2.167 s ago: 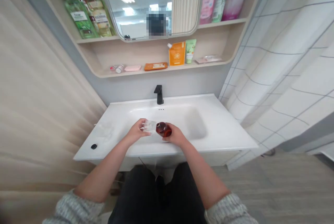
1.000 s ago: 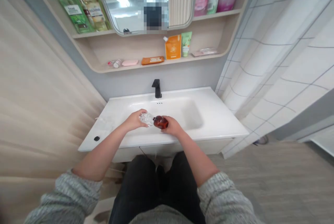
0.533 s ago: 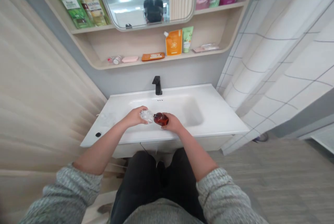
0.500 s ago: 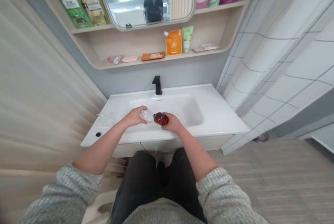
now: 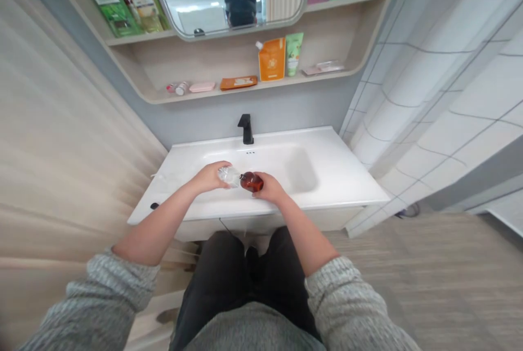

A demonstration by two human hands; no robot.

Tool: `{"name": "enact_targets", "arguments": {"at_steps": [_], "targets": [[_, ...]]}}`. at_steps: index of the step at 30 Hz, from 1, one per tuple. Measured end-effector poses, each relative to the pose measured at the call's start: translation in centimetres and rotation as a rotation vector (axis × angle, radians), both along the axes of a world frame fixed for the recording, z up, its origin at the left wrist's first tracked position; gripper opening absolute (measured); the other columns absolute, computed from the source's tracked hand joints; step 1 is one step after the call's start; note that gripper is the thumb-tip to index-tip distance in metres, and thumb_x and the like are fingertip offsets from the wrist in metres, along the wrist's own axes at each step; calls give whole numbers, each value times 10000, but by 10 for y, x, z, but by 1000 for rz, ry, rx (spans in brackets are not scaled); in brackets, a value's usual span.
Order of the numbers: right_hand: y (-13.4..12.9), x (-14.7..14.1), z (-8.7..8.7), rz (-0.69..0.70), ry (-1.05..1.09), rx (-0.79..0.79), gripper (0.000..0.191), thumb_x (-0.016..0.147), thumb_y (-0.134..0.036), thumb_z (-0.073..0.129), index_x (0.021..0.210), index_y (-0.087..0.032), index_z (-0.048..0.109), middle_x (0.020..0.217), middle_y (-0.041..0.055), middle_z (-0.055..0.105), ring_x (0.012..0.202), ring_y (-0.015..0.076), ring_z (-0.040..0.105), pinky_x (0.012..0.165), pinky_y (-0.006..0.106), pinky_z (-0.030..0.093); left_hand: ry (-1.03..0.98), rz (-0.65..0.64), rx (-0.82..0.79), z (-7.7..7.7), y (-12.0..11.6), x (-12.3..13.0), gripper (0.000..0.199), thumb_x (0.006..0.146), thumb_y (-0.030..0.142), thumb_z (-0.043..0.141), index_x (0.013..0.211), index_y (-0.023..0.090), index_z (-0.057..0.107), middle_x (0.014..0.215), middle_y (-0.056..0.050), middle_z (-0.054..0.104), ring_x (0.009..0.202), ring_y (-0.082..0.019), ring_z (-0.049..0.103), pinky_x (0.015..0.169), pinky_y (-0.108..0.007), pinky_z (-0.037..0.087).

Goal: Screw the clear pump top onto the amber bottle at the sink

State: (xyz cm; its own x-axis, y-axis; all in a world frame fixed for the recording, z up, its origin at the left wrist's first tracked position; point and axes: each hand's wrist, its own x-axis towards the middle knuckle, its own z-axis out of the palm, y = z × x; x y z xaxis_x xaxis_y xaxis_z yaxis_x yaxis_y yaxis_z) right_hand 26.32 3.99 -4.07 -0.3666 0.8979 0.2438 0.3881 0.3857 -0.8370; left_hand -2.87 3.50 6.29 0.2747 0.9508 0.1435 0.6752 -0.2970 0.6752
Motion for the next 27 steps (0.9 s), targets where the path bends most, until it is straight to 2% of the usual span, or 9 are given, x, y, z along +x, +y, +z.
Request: {"name": "enact_targets", "arguments": {"at_steps": [11,19,27], "targets": [[2,1,-2,5,-3,7,835,626,-160,939,1431,-250,734,1373,86,792,1216,343,746,1113,488,560,87,-20,37,5,1,2,794,549,256,1002,1313,212,790,1393,-106,774,1282,-375,721,1195,-456,514],[4,1,-5,4,16,24,845,612,-154,954,1423,-259,739,1348,76,802,1210,349,753,1113,498,565,269,-45,66,11,2,3,832,630,358,989,1417,241,745,1498,-89,736,1346,-346,709,1216,-420,515],[3,0,-2,6,-6,43,824,622,-143,949,1412,-260,742,1357,83,801,1215,356,755,1092,490,572,307,-54,88,11,1,2,843,655,383,993,1446,248,733,1517,-92,726,1367,-341,702,1217,-417,520]]}}
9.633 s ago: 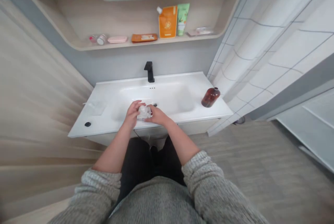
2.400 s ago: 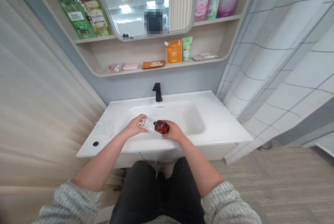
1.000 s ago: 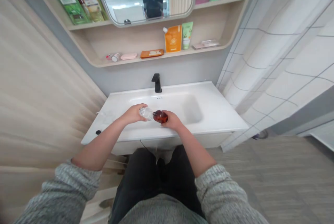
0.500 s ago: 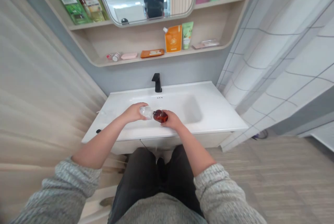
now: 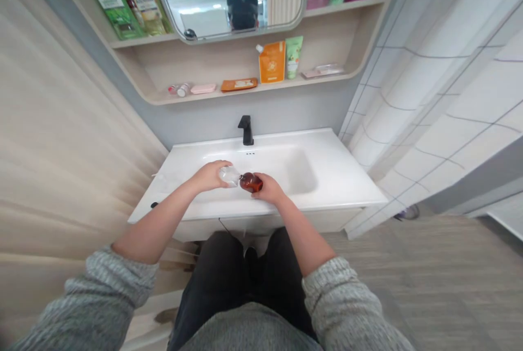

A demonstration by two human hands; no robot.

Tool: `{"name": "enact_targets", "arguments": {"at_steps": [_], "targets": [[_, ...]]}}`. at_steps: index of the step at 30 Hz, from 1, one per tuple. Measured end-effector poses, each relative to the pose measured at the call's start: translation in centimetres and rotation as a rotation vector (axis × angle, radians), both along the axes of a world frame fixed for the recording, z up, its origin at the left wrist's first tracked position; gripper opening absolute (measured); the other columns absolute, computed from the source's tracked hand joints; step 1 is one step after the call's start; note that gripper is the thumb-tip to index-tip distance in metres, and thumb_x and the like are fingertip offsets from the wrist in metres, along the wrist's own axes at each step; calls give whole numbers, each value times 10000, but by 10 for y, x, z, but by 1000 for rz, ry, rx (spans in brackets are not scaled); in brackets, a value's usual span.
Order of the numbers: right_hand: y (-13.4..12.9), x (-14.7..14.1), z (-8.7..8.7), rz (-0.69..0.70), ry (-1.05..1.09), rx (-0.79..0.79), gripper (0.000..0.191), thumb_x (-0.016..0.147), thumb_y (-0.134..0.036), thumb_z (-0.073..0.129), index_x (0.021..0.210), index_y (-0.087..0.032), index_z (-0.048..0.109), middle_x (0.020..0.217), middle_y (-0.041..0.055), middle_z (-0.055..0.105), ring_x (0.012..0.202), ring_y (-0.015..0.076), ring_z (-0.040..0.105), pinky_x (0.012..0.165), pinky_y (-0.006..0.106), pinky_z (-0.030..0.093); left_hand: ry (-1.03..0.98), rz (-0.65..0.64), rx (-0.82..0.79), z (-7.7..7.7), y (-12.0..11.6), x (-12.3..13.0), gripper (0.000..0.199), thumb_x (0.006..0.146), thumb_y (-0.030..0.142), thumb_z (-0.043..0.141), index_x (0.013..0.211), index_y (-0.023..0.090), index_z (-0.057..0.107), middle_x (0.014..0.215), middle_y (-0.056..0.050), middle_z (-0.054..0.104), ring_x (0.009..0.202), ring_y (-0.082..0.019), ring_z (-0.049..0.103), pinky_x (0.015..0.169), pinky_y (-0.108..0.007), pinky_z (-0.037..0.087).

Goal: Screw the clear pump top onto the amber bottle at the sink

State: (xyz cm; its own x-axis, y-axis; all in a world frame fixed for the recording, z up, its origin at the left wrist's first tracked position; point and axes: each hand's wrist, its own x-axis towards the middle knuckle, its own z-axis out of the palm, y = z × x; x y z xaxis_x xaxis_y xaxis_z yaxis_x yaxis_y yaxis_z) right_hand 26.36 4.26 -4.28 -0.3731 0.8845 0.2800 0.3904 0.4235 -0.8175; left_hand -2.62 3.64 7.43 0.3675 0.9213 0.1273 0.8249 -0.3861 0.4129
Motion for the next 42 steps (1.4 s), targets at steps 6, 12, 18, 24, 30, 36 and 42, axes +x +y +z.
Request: {"name": "enact_targets", "arguments": {"at_steps": [6,12,18,24,30,36,42], "targets": [[1,0,-2,2,11,-17,824,627,-145,945,1419,-250,740,1366,87,798,1214,348,755,1103,490,569,19,4,0,3,-2,1,839,670,410,988,1451,239,731,1508,-98,731,1353,-341,709,1203,-419,529],[1,1,-3,8,4,-6,825,628,-147,946,1420,-246,740,1358,88,797,1210,347,753,1102,490,567,36,-11,21,2,-1,1,833,675,422,985,1450,254,731,1495,-83,737,1345,-333,713,1196,-409,533],[-1,0,3,-7,-2,-19,830,603,-128,951,1400,-239,749,1334,91,803,1195,354,757,1095,489,572,53,-11,24,2,1,0,842,665,409,989,1450,248,733,1492,-90,736,1333,-335,716,1191,-407,537],[-3,1,7,8,22,-29,829,615,-132,949,1410,-250,746,1348,83,801,1223,352,752,1114,490,567,71,-19,33,4,1,1,820,689,449,969,1449,253,732,1464,-86,748,1319,-335,722,1174,-403,545],[-3,1,7,9,20,-37,823,612,-140,954,1403,-243,748,1343,84,803,1215,350,754,1116,489,564,75,-20,33,4,1,1,845,682,472,977,1458,257,722,1485,-83,739,1339,-330,712,1186,-399,537],[-4,0,7,2,34,-54,789,609,-136,935,1372,-243,763,1283,70,817,1149,336,766,1071,467,583,79,-13,29,6,0,2,830,688,459,975,1457,272,725,1499,-77,732,1345,-336,708,1192,-413,534],[-3,0,6,2,29,-57,773,616,-141,916,1365,-252,760,1265,59,820,1134,325,765,1061,468,582,82,-1,0,10,-2,4,825,698,443,978,1466,289,722,1512,-70,727,1368,-339,693,1206,-424,526]]}}
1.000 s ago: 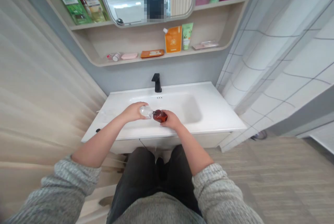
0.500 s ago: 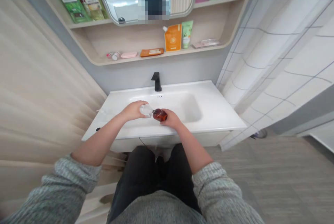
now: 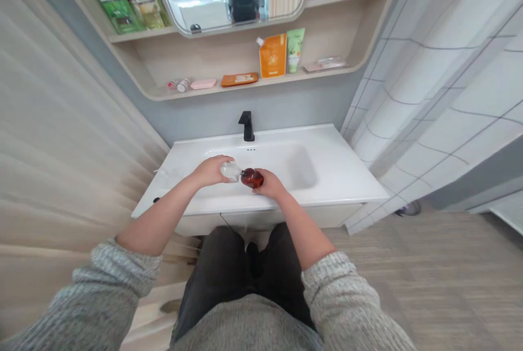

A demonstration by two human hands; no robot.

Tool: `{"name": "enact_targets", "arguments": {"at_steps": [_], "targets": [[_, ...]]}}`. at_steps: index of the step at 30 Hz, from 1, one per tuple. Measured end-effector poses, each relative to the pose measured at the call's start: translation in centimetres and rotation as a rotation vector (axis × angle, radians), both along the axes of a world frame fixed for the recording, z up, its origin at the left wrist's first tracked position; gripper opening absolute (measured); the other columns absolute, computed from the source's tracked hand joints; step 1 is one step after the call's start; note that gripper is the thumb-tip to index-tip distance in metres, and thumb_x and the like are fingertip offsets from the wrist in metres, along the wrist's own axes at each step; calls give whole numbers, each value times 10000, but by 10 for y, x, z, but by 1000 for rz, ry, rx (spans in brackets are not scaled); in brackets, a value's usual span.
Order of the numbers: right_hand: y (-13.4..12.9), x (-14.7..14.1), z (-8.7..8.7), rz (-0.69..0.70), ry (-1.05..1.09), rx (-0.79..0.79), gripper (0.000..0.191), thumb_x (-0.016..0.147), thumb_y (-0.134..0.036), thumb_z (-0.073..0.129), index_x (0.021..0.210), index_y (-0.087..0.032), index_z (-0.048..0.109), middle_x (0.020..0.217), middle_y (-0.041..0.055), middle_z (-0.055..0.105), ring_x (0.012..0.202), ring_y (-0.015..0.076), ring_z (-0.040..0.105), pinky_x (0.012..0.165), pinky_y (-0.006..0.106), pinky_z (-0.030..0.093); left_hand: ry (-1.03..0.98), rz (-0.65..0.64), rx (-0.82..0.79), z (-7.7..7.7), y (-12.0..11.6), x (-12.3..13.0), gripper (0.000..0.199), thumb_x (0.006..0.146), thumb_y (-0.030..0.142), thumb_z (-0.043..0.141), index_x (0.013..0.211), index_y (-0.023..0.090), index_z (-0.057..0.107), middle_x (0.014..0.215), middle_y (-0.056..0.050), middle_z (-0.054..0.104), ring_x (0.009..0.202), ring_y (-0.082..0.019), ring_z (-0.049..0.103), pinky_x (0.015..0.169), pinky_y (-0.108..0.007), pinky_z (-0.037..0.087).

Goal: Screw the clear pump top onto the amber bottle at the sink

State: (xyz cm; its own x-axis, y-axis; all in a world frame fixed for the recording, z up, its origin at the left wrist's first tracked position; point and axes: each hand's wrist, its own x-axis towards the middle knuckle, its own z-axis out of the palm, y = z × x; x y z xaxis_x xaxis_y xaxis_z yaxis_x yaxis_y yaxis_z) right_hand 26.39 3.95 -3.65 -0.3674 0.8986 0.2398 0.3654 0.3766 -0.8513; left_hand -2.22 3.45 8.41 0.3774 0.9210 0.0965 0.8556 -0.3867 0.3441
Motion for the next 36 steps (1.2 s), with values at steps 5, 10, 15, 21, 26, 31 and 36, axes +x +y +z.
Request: {"name": "enact_targets", "arguments": {"at_steps": [5,10,15,21,26,31,36], "targets": [[1,0,-2,-1,-8,8,807,606,-144,938,1385,-241,750,1320,76,808,1173,335,758,1082,465,570,14,-10,17,0,0,0,841,694,428,979,1479,274,718,1507,-73,724,1358,-337,698,1205,-405,523],[1,0,-2,-8,-22,19,798,619,-151,945,1387,-241,748,1307,73,811,1158,331,761,1062,457,574,20,-19,18,1,1,0,837,704,424,971,1486,279,713,1506,-71,726,1361,-334,696,1211,-408,518],[2,0,-2,-9,-23,13,815,610,-162,959,1391,-253,747,1294,67,816,1157,335,763,1066,466,573,27,-8,14,2,1,0,831,694,428,977,1469,272,721,1498,-70,730,1339,-332,705,1192,-404,532],[2,1,-2,-3,-9,9,811,612,-155,944,1394,-249,747,1320,71,810,1171,336,762,1077,467,571,32,-10,13,2,1,0,830,697,414,969,1477,279,718,1503,-73,726,1344,-337,702,1193,-406,529],[1,1,-1,-1,-2,3,794,623,-166,931,1391,-251,747,1307,66,814,1166,331,765,1082,469,573,44,-8,10,4,0,1,824,700,408,960,1480,289,721,1489,-65,732,1342,-340,701,1184,-407,533],[1,1,-1,1,-7,-7,817,612,-163,946,1399,-251,742,1308,66,813,1175,339,762,1089,472,571,42,-17,12,8,-2,2,822,700,423,960,1475,280,727,1483,-72,733,1337,-342,704,1184,-407,534],[1,0,-1,-12,-17,1,813,610,-154,943,1392,-254,746,1304,66,813,1168,342,762,1075,470,577,46,-23,10,8,-2,2,832,695,392,966,1482,276,722,1486,-74,735,1342,-339,702,1199,-404,526]]}}
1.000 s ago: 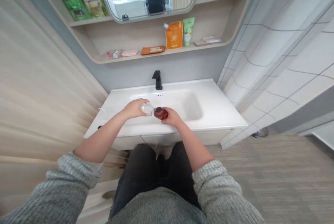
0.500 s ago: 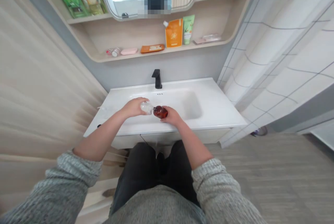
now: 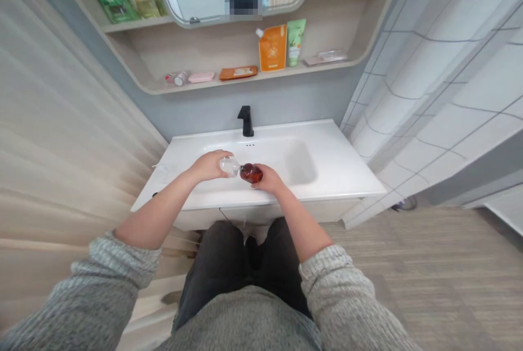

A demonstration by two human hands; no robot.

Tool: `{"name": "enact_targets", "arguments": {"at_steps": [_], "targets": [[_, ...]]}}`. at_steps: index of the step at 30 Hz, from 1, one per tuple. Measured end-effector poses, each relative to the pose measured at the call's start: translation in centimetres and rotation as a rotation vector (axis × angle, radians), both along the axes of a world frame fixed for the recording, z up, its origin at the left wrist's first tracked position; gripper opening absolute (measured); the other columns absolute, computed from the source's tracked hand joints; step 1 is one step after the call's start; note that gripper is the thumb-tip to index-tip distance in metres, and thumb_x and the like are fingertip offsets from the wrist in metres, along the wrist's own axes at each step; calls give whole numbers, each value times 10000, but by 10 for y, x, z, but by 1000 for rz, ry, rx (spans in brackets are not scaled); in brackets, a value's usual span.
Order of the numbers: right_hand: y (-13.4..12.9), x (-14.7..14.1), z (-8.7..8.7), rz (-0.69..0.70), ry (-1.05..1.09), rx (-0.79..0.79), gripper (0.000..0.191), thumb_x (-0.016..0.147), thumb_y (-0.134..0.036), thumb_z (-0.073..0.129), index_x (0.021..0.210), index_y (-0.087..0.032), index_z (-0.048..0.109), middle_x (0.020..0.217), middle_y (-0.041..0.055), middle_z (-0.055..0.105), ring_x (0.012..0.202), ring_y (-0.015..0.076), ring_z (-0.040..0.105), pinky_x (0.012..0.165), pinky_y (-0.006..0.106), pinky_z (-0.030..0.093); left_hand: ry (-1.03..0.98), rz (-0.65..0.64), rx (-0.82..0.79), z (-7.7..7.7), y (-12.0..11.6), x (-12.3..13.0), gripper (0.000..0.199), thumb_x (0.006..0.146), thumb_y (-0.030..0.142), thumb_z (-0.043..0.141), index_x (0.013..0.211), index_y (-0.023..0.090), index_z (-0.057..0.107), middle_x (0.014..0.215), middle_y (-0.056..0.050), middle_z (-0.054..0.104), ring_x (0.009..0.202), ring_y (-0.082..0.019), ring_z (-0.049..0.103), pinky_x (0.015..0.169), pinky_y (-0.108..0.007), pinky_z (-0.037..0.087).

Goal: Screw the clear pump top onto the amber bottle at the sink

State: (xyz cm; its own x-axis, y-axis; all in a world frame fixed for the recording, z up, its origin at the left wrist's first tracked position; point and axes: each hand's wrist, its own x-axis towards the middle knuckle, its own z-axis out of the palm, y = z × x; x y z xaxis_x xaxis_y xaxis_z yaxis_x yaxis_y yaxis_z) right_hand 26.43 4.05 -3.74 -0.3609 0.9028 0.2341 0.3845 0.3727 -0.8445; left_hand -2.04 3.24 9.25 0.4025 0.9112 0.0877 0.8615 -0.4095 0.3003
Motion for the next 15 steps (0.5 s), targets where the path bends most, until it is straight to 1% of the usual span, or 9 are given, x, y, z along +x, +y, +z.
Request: {"name": "enact_targets", "arguments": {"at_steps": [5,11,15], "targets": [[0,0,1,1,-7,11,800,608,-157,949,1378,-255,754,1295,59,817,1154,336,764,1074,462,575,8,9,-1,-2,2,-1,828,705,413,963,1488,298,719,1501,-58,726,1360,-339,691,1215,-403,515],[1,0,1,-4,-23,9,794,597,-157,973,1357,-254,763,1291,67,818,1169,345,760,1073,468,574,2,-6,-2,-3,3,-2,844,698,386,974,1494,275,718,1482,-68,735,1348,-335,696,1211,-396,516],[1,0,-1,2,-21,6,816,598,-163,978,1378,-245,753,1316,72,811,1184,342,756,1092,469,565,7,1,1,-2,2,-2,849,697,377,973,1500,278,716,1478,-71,733,1339,-343,700,1200,-406,522]]}}
